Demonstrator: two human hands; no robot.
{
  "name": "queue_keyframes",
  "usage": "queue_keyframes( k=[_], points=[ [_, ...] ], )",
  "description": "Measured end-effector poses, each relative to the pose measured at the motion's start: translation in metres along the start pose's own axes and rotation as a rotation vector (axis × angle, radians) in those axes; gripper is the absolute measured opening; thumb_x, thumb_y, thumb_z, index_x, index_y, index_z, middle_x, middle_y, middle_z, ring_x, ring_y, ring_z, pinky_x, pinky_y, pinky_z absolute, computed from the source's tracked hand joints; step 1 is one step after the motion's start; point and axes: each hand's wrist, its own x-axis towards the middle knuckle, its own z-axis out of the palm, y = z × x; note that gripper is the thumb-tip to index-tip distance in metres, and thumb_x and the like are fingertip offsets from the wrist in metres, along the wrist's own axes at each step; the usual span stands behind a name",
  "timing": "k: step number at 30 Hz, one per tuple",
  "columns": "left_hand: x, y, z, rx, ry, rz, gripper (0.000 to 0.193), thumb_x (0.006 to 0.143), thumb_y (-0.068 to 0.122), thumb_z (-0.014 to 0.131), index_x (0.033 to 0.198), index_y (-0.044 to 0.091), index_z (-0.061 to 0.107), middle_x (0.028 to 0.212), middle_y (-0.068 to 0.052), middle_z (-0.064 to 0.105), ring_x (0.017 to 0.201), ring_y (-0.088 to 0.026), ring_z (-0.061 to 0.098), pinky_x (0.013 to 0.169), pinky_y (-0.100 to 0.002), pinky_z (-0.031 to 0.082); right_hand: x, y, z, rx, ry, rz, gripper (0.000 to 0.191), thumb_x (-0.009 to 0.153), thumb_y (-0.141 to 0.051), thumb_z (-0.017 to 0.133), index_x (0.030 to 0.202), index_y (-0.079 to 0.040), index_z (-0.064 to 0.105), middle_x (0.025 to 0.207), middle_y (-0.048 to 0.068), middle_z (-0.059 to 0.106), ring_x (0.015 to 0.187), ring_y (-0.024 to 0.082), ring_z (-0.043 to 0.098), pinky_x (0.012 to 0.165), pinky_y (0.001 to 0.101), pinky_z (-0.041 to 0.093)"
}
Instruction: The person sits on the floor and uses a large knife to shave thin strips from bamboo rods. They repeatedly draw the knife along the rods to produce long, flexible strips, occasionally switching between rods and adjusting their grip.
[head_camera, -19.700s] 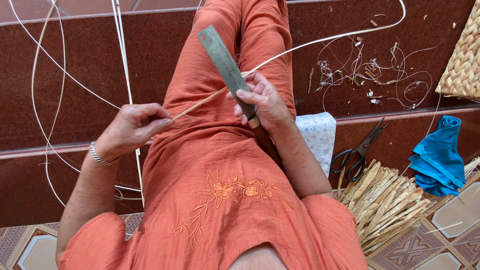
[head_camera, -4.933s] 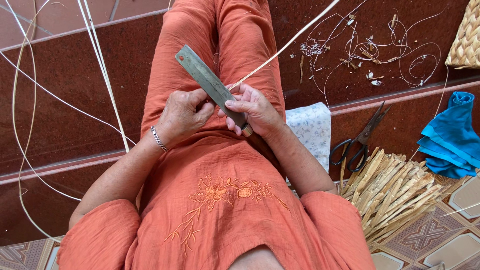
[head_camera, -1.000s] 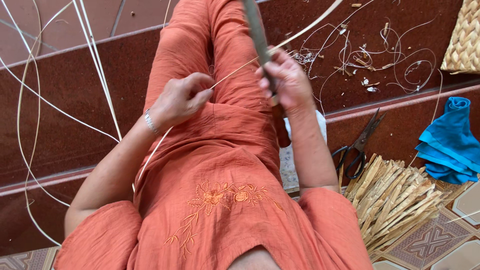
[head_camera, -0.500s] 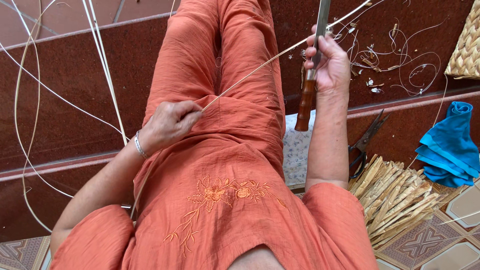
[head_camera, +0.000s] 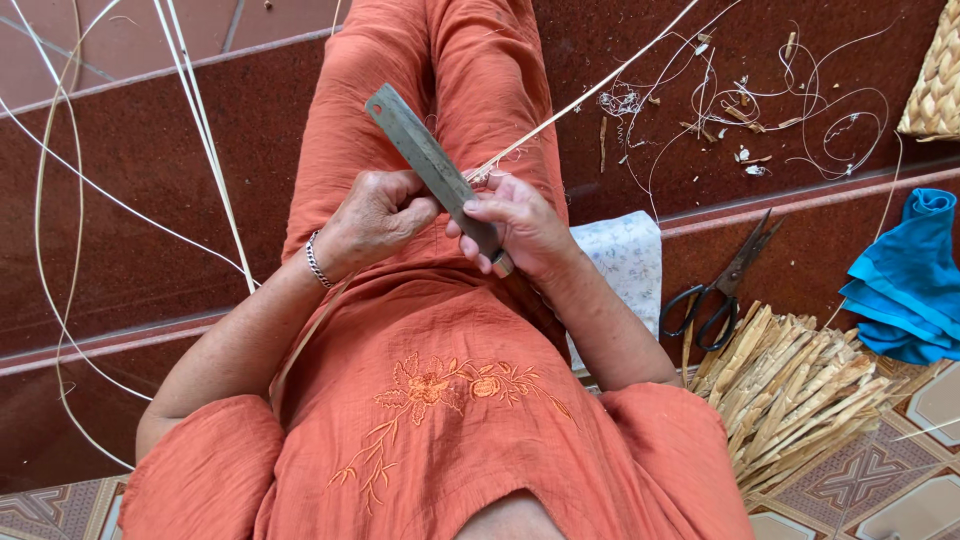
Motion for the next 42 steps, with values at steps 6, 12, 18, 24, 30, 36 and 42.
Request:
queue_keyframes(
  k=[6,12,18,24,30,36,42],
  points=[
    [-0.006,-0.002,0.001,-0.079,-0.015,0.092,0.018,0.097,0.005,0.06,0.107,0.001,0.075,0.069,-0.009,0.066,0.062,-0.004,0.055,0.051,-0.028,0.048,-0.003,0.014,0.003,0.008,-0.082,-0.028,0.037,0.101,-0.002,0.063,0.131,-0.002,0.042,0.094,0.021,0.071,0.069,0.023,0.071,0.048,0.0313,0.056],
    [-0.014,0.013,0.003,0.128,0.068,0.24,0.014,0.095,0.005,0.067,0.106,0.002,0.074,0.08,-0.018,0.069,0.06,-0.022,0.07,0.053,-0.033,0.052,-0.004,0.014,-0.006,-0.001,-0.047,-0.059,0.037,0.099,-0.004,0.063,0.13,-0.004,0.042,0.093,0.022,0.071,0.066,0.024,0.071,0.047,0.0303,0.056],
    [-0.023,0.024,0.003,0.211,0.108,0.316,0.009,0.095,0.007,0.07,0.102,0.002,0.073,0.082,-0.017,0.071,0.065,-0.028,0.072,0.054,-0.036,0.053,-0.004,0.015,-0.016,0.034,-0.051,-0.105,0.032,0.101,-0.001,0.061,0.128,-0.001,0.044,0.093,0.024,0.071,0.068,0.025,0.072,0.047,0.0306,0.056],
    [-0.036,0.022,0.001,0.27,0.11,0.338,0.009,0.094,0.008,0.074,0.101,0.003,0.075,0.079,-0.019,0.071,0.065,-0.03,0.072,0.054,-0.036,0.053,-0.002,0.011,-0.027,0.062,-0.036,-0.104,0.027,0.101,0.0,0.059,0.124,-0.002,0.045,0.093,0.022,0.072,0.066,0.024,0.072,0.046,0.0295,0.056],
    [-0.055,0.022,-0.007,0.302,0.118,0.344,0.011,0.092,0.005,0.074,0.102,0.001,0.074,0.079,-0.017,0.072,0.064,-0.026,0.072,0.054,-0.035,0.054,-0.003,0.004,-0.036,0.069,0.029,-0.154,0.025,0.099,0.001,0.06,0.121,-0.002,0.05,0.091,0.022,0.072,0.064,0.024,0.071,0.046,0.0313,0.055],
    [-0.075,0.028,-0.017,0.318,0.107,0.325,0.014,0.09,0.003,0.075,0.104,0.001,0.074,0.078,-0.015,0.073,0.065,-0.023,0.073,0.057,-0.032,0.056,-0.003,-0.006,-0.047,0.053,0.046,-0.207,0.02,0.1,0.001,0.06,0.118,-0.002,0.051,0.091,0.021,0.071,0.064,0.025,0.07,0.047,0.0318,0.055],
    [-0.089,0.034,-0.021,0.341,0.117,0.342,0.017,0.089,0.004,0.076,0.105,0.001,0.074,0.085,-0.016,0.075,0.07,-0.024,0.075,0.059,-0.032,0.057,-0.004,-0.01,-0.053,0.073,0.041,-0.23,0.021,0.1,0.0,0.059,0.116,-0.004,0.048,0.091,0.022,0.072,0.065,0.025,0.072,0.047,0.0323,0.056]
  ],
)
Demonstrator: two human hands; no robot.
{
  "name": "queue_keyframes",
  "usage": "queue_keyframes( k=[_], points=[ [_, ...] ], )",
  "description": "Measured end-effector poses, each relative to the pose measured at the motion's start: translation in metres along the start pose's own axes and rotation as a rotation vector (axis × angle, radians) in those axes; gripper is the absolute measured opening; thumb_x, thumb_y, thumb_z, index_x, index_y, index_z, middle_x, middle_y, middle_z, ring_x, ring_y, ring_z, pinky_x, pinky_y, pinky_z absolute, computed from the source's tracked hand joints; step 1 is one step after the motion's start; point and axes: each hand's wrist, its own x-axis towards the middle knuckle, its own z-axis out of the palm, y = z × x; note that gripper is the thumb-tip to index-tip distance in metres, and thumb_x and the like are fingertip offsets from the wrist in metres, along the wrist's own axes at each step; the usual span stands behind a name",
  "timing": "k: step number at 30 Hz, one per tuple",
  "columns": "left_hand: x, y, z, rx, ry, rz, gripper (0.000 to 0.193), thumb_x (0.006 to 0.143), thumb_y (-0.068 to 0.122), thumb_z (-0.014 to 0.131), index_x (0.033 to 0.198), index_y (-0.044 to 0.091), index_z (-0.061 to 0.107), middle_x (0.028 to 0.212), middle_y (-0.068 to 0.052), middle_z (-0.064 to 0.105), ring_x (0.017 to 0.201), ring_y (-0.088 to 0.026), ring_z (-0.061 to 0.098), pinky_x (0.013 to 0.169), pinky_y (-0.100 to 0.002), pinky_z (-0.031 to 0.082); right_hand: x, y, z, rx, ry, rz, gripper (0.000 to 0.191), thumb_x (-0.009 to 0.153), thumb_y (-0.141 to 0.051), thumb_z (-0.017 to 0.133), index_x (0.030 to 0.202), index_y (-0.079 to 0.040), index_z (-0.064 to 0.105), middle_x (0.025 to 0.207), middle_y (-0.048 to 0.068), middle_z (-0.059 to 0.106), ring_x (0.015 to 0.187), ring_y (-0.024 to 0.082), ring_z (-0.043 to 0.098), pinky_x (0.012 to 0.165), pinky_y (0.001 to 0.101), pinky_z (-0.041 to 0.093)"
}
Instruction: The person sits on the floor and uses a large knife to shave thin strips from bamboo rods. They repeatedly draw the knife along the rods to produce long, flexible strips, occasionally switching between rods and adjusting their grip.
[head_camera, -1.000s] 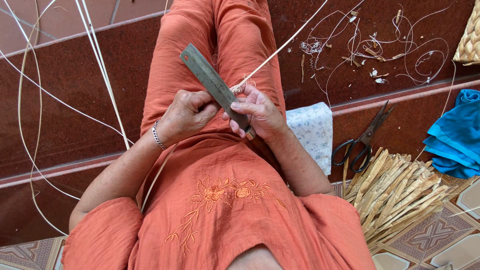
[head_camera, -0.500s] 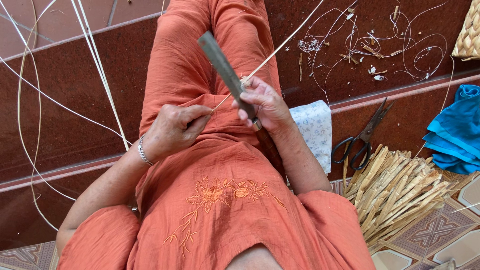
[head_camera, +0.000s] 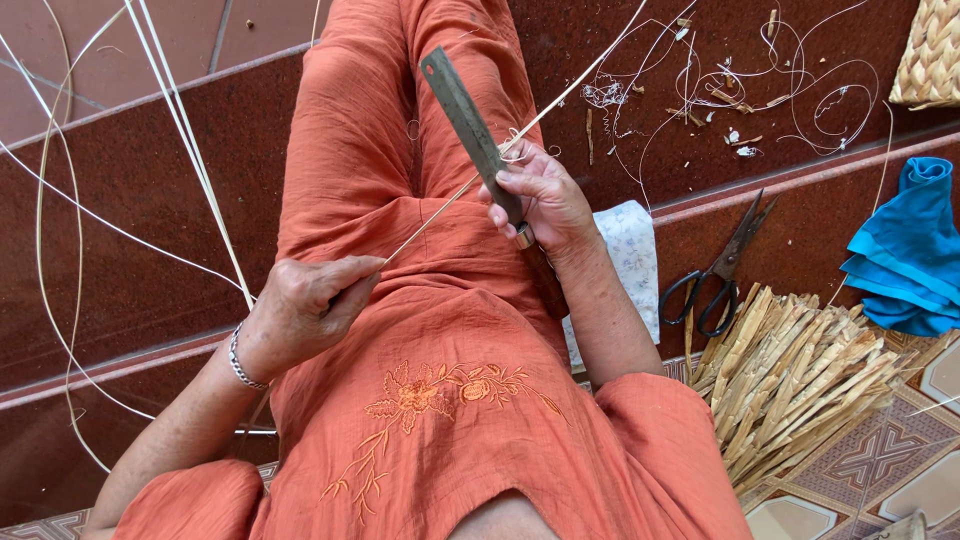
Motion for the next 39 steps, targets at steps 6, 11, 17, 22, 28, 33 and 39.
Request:
queue_keyframes(
  k=[6,11,17,22,28,33,39],
  points=[
    [-0.009,0.006,-0.006,0.026,0.024,0.009,0.018,0.089,0.005,0.076,0.106,0.001,0.074,0.091,-0.016,0.076,0.074,-0.023,0.076,0.06,-0.03,0.06,0.002,-0.002,-0.006,0.014,0.023,-0.044,0.024,0.098,0.003,0.057,0.12,-0.001,0.048,0.088,0.024,0.072,0.064,0.025,0.072,0.045,0.0311,0.056],
    [-0.018,0.006,-0.01,0.026,0.009,-0.02,0.018,0.088,0.006,0.075,0.106,0.002,0.074,0.092,-0.014,0.077,0.071,-0.021,0.076,0.059,-0.028,0.06,0.002,-0.013,-0.016,0.027,0.033,-0.095,0.02,0.1,0.004,0.058,0.117,-0.001,0.048,0.09,0.024,0.071,0.065,0.026,0.072,0.047,0.0323,0.057],
    [-0.025,0.002,-0.011,0.028,0.016,-0.077,0.017,0.088,0.006,0.076,0.104,0.003,0.074,0.081,-0.013,0.075,0.062,-0.018,0.073,0.052,-0.028,0.055,0.002,-0.03,-0.025,-0.018,0.106,-0.134,0.021,0.099,0.003,0.058,0.118,-0.001,0.049,0.092,0.024,0.071,0.066,0.026,0.072,0.047,0.0324,0.056],
    [-0.031,-0.003,-0.014,0.052,0.003,-0.142,0.018,0.088,0.008,0.077,0.105,0.004,0.075,0.072,-0.012,0.072,0.056,-0.017,0.071,0.05,-0.028,0.053,0.001,-0.047,-0.03,-0.063,0.161,-0.181,0.019,0.101,0.002,0.058,0.118,-0.001,0.049,0.092,0.024,0.071,0.068,0.025,0.071,0.048,0.0316,0.055],
    [-0.04,-0.009,-0.023,0.029,0.033,-0.167,0.016,0.089,0.01,0.075,0.104,0.004,0.075,0.076,-0.012,0.073,0.058,-0.014,0.071,0.05,-0.027,0.053,0.0,-0.063,-0.029,-0.09,0.189,-0.236,0.02,0.101,0.0,0.058,0.119,-0.002,0.051,0.093,0.021,0.072,0.067,0.022,0.071,0.048,0.0305,0.055],
    [-0.044,-0.018,-0.03,0.078,-0.007,-0.306,0.015,0.088,0.011,0.075,0.1,0.003,0.078,0.064,-0.012,0.07,0.045,-0.011,0.065,0.044,-0.029,0.048,-0.002,-0.081,-0.038,-0.037,0.342,-0.287,0.017,0.103,-0.002,0.057,0.12,0.002,0.054,0.094,0.019,0.073,0.069,0.02,0.071,0.049,0.0288,0.056],
    [-0.019,-0.049,-0.008,-0.164,0.011,-0.302,0.015,0.098,0.01,0.067,0.107,0.002,0.076,0.077,-0.004,0.077,0.057,-0.006,0.066,0.043,-0.024,0.05,-0.007,-0.069,-0.035,0.045,0.354,-0.305,0.024,0.104,-0.004,0.052,0.127,0.003,0.053,0.094,0.018,0.074,0.069,0.017,0.073,0.049,0.0267,0.058]
  ],
)
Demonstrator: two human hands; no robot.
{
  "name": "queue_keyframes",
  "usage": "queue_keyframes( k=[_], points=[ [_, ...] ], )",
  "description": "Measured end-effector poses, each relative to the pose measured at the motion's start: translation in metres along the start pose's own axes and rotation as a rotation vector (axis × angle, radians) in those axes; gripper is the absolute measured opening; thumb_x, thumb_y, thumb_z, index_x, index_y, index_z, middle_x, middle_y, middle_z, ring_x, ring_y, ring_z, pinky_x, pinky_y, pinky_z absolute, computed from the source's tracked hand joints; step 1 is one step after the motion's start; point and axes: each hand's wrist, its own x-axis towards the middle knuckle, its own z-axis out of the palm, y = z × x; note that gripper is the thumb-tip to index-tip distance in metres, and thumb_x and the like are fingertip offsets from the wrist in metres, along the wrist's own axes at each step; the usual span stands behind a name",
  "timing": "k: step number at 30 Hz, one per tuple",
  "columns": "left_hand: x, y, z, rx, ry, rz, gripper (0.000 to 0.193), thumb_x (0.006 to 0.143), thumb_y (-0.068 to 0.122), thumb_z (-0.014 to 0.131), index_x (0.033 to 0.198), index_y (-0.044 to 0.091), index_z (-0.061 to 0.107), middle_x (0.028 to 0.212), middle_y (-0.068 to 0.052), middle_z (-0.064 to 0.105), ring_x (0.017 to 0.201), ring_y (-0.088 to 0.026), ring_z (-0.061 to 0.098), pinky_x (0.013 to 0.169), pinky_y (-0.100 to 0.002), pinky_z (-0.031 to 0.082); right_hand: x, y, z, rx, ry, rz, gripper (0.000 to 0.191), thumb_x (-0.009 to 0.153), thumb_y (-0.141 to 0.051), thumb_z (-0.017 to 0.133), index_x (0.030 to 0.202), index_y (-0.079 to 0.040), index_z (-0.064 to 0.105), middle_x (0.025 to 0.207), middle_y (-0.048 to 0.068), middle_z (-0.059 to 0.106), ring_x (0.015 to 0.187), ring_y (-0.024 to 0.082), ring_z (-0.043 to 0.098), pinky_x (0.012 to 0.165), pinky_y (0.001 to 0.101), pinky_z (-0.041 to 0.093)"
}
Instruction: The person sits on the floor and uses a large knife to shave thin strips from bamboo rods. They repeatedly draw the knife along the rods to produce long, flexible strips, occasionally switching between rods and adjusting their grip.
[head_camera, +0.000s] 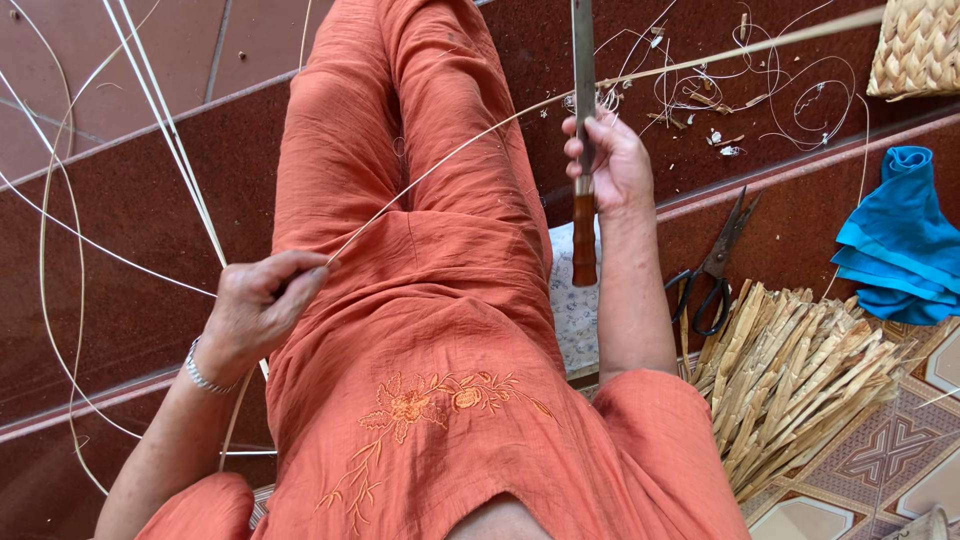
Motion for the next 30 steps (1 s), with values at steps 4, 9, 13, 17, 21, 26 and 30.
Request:
queue_keyframes(
  k=[4,9,13,17,21,26,30],
  points=[
    [0.026,-0.002,0.017,-0.042,-0.035,0.086,0.017,0.101,0.011,0.064,0.111,0.0,0.074,0.083,-0.004,0.074,0.067,-0.004,0.065,0.054,-0.021,0.053,-0.027,0.022,0.016,0.02,-0.328,0.106,0.041,0.105,-0.004,0.055,0.144,0.005,0.048,0.092,0.019,0.072,0.067,0.017,0.072,0.051,0.0265,0.059],
    [0.063,0.004,0.048,-0.15,-0.119,-0.002,0.019,0.104,0.015,0.064,0.107,0.0,0.075,0.066,0.0,0.061,0.057,-0.004,0.052,0.048,-0.023,0.042,-0.051,0.061,0.045,-0.162,-0.374,0.323,0.052,0.102,-0.002,0.06,0.147,0.008,0.037,0.094,0.021,0.071,0.068,0.021,0.072,0.051,0.0301,0.059],
    [0.079,0.007,0.061,-0.334,-0.161,-0.051,0.022,0.106,0.017,0.061,0.111,-0.001,0.073,0.069,0.005,0.058,0.059,-0.002,0.048,0.048,-0.021,0.04,-0.06,0.074,0.053,-0.082,-0.443,0.394,0.054,0.099,-0.005,0.063,0.147,0.0,0.039,0.093,0.02,0.072,0.068,0.022,0.073,0.049,0.0298,0.058],
    [0.082,0.014,0.068,-0.681,-0.287,-0.268,0.027,0.106,0.022,0.057,0.115,0.0,0.071,0.064,0.007,0.051,0.052,-0.001,0.04,0.043,-0.02,0.032,-0.059,0.083,0.053,-0.114,-0.489,0.402,0.048,0.101,-0.005,0.063,0.144,-0.002,0.042,0.094,0.021,0.072,0.069,0.023,0.073,0.049,0.0301,0.057],
    [0.075,0.016,0.065,-0.789,-0.302,-0.327,0.03,0.106,0.027,0.056,0.113,0.002,0.071,0.063,0.007,0.051,0.05,-0.001,0.037,0.042,-0.02,0.029,-0.051,0.085,0.05,-0.119,-0.489,0.411,0.04,0.102,-0.004,0.062,0.136,-0.003,0.04,0.095,0.024,0.072,0.069,0.024,0.073,0.049,0.0309,0.057],
    [0.052,0.011,0.05,-0.753,-0.368,-0.384,0.027,0.106,0.025,0.058,0.109,0.0,0.07,0.069,0.006,0.055,0.055,-0.002,0.044,0.047,-0.019,0.035,-0.044,0.069,0.046,-0.033,-0.43,0.282,0.042,0.102,0.0,0.059,0.14,0.0,0.04,0.096,0.024,0.071,0.069,0.024,0.073,0.051,0.0322,0.058],
    [0.041,0.012,0.05,-0.867,-0.38,-0.27,0.025,0.11,0.021,0.057,0.111,-0.001,0.07,0.085,0.004,0.067,0.075,-0.002,0.061,0.069,-0.019,0.052,-0.045,0.059,0.052,-0.016,-0.41,0.213,0.048,0.101,0.0,0.059,0.144,0.0,0.038,0.095,0.024,0.071,0.068,0.025,0.072,0.05,0.0308,0.057]
  ],
)
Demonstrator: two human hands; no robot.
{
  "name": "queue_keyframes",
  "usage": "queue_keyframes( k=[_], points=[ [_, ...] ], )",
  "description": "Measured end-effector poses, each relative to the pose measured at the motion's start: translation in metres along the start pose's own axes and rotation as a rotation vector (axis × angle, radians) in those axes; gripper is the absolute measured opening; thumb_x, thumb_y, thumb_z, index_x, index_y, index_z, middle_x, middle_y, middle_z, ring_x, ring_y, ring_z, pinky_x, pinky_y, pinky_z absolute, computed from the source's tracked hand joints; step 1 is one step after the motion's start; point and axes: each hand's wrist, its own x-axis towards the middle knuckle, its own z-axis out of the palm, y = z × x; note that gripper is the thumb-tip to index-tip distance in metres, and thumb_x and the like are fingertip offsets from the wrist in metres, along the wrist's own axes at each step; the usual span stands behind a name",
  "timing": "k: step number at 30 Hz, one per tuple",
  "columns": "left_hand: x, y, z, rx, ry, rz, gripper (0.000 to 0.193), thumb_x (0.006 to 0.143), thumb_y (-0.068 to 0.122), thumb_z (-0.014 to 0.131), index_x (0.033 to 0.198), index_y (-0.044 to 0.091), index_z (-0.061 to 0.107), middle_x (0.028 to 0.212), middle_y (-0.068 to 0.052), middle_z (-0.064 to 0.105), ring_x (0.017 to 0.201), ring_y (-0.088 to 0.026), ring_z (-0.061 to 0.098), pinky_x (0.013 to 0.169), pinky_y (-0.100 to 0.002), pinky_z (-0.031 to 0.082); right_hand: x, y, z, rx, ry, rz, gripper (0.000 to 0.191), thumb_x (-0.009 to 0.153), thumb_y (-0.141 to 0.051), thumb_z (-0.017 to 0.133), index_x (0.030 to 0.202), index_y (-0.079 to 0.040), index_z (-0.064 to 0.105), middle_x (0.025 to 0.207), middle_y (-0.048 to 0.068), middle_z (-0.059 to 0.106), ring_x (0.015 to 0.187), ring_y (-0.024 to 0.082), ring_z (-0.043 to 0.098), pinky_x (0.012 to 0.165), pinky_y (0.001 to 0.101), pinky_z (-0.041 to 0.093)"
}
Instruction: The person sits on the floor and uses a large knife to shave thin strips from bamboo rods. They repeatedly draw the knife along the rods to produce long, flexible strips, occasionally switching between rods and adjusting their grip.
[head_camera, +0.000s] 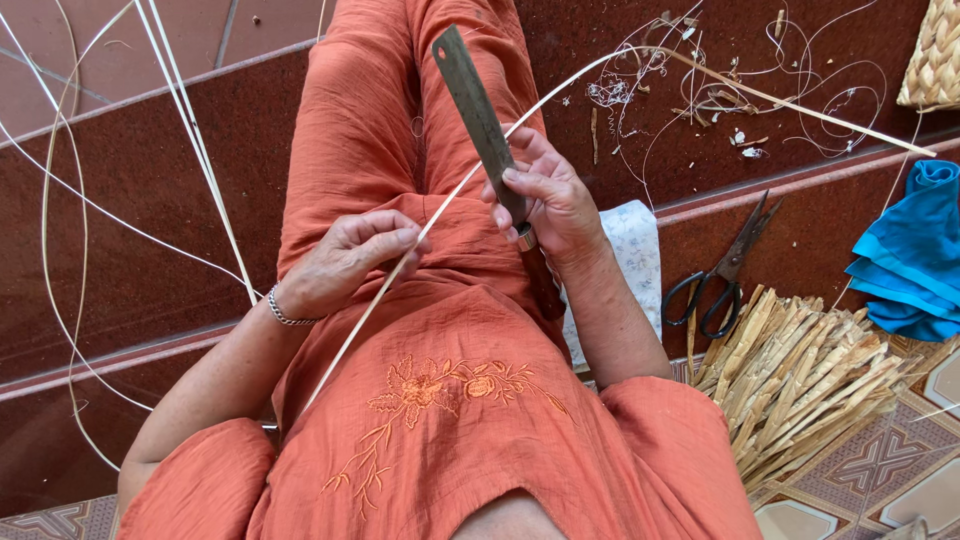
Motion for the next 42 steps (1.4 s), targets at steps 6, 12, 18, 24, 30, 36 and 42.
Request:
queue_keyframes(
  k=[6,12,18,24,30,36,42],
  points=[
    [0.008,0.001,0.016,0.515,0.254,0.205,0.01,0.101,0.012,0.07,0.102,0.003,0.075,0.073,-0.001,0.06,0.061,-0.006,0.048,0.05,-0.024,0.039,-0.003,-0.009,0.018,0.024,-0.07,0.043,0.053,0.1,-0.001,0.057,0.149,-0.001,0.037,0.094,0.023,0.07,0.067,0.024,0.072,0.05,0.0309,0.058],
    [0.01,0.014,0.026,0.935,0.348,0.492,0.013,0.088,0.002,0.072,0.101,0.004,0.074,0.081,-0.012,0.072,0.061,-0.016,0.069,0.055,-0.03,0.053,-0.015,0.015,0.034,-0.185,-0.102,0.258,0.045,0.099,-0.007,0.059,0.14,-0.003,0.04,0.092,0.021,0.071,0.064,0.021,0.072,0.048,0.0265,0.057],
    [0.005,0.019,0.032,0.928,0.305,0.601,0.01,0.089,0.001,0.071,0.098,0.003,0.071,0.084,-0.011,0.071,0.071,-0.021,0.072,0.059,-0.031,0.055,-0.018,0.024,0.028,-0.216,-0.064,0.257,0.03,0.102,-0.007,0.06,0.127,0.002,0.047,0.094,0.022,0.072,0.067,0.022,0.073,0.049,0.028,0.057],
    [-0.002,0.016,0.032,1.025,0.256,0.663,0.01,0.087,-0.001,0.074,0.094,0.003,0.069,0.077,-0.01,0.068,0.068,-0.025,0.069,0.059,-0.035,0.054,-0.02,0.023,0.014,-0.107,-0.023,0.237,0.026,0.1,-0.005,0.063,0.121,0.003,0.049,0.092,0.022,0.073,0.065,0.022,0.072,0.047,0.0285,0.057],
    [-0.014,0.022,0.034,1.099,0.217,0.723,0.011,0.09,-0.001,0.073,0.097,0.003,0.067,0.079,-0.01,0.067,0.069,-0.025,0.068,0.058,-0.036,0.052,-0.02,0.022,0.001,-0.061,-0.043,0.22,0.023,0.101,-0.002,0.063,0.119,0.003,0.049,0.093,0.024,0.072,0.066,0.024,0.072,0.047,0.0315,0.056],
    [-0.029,0.029,0.036,1.106,0.194,0.705,0.01,0.091,0.0,0.073,0.098,0.002,0.066,0.076,-0.01,0.064,0.067,-0.026,0.066,0.056,-0.038,0.05,-0.02,0.018,-0.009,-0.1,-0.009,0.181,0.023,0.101,-0.003,0.063,0.119,0.003,0.05,0.092,0.025,0.072,0.065,0.025,0.072,0.048,0.0313,0.056],
    [-0.049,0.032,0.034,1.12,0.202,0.67,0.011,0.09,-0.001,0.072,0.099,0.001,0.067,0.075,-0.011,0.064,0.065,-0.026,0.065,0.057,-0.038,0.05,-0.019,0.011,-0.02,-0.13,0.058,0.111,0.022,0.103,-0.001,0.063,0.121,0.006,0.051,0.092,0.027,0.071,0.067,0.025,0.071,0.049,0.032,0.057]
  ],
)
